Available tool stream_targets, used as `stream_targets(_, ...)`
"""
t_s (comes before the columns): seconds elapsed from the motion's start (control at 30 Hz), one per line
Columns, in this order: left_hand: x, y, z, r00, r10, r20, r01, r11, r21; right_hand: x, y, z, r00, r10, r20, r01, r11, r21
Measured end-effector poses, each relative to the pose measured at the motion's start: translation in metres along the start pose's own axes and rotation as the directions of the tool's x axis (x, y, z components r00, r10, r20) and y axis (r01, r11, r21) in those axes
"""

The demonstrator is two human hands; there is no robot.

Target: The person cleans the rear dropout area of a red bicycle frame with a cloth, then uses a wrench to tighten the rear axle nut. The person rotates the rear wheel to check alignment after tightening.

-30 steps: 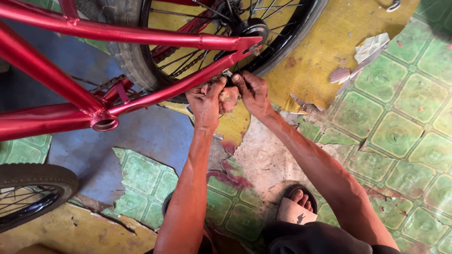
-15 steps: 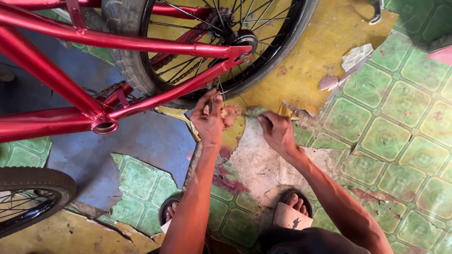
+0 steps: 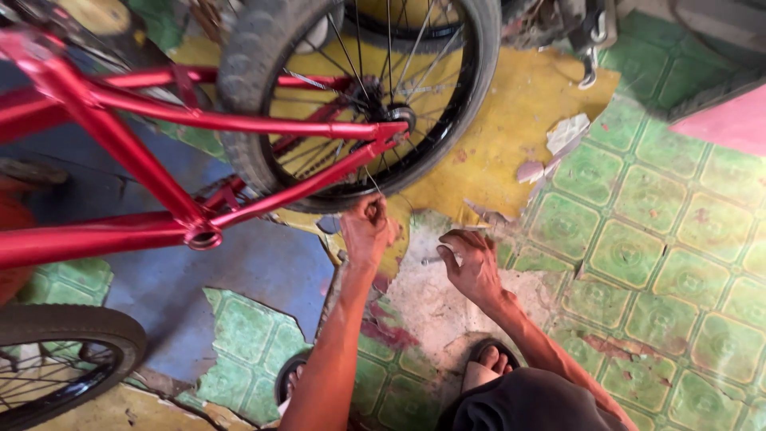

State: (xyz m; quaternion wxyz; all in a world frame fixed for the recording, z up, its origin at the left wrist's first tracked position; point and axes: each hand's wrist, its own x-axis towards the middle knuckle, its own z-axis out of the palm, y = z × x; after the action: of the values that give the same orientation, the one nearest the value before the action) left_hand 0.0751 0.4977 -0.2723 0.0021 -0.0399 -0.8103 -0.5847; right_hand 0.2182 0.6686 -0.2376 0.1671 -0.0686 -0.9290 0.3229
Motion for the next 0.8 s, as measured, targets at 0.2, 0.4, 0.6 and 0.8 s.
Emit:
stream_targets(0.2,-0.004,0.017,-0.010,0.978,0.178,-0.109,-0.146,0.956,0.255,0.049,-0.013,0.003,0.993,0.098,0.068,-0.112,0.966,0.235)
stream_targets(0.4,0.007,0.095,-0.033,0.990,0.066,-0.126,-0.032,0.965,0.260,0.097,-0.038,0.001,0.955,0.220,0.201,-0.275,0.909,0.312)
stream_targets(0.6,0.020,0.203,-0.066,0.986,-0.082,-0.146,0.033,0.950,-0.311,0.121,-0.001,0.011,0.976,0.163,0.142,-0.210,0.872,0.442)
stream_targets(0.8,0.069,0.277,-0.129,0.927,0.160,-0.339,-0.190,0.980,-0.057,0.184,0.027,-0.006,0.984,0.161,0.080,-0.170,0.688,0.706)
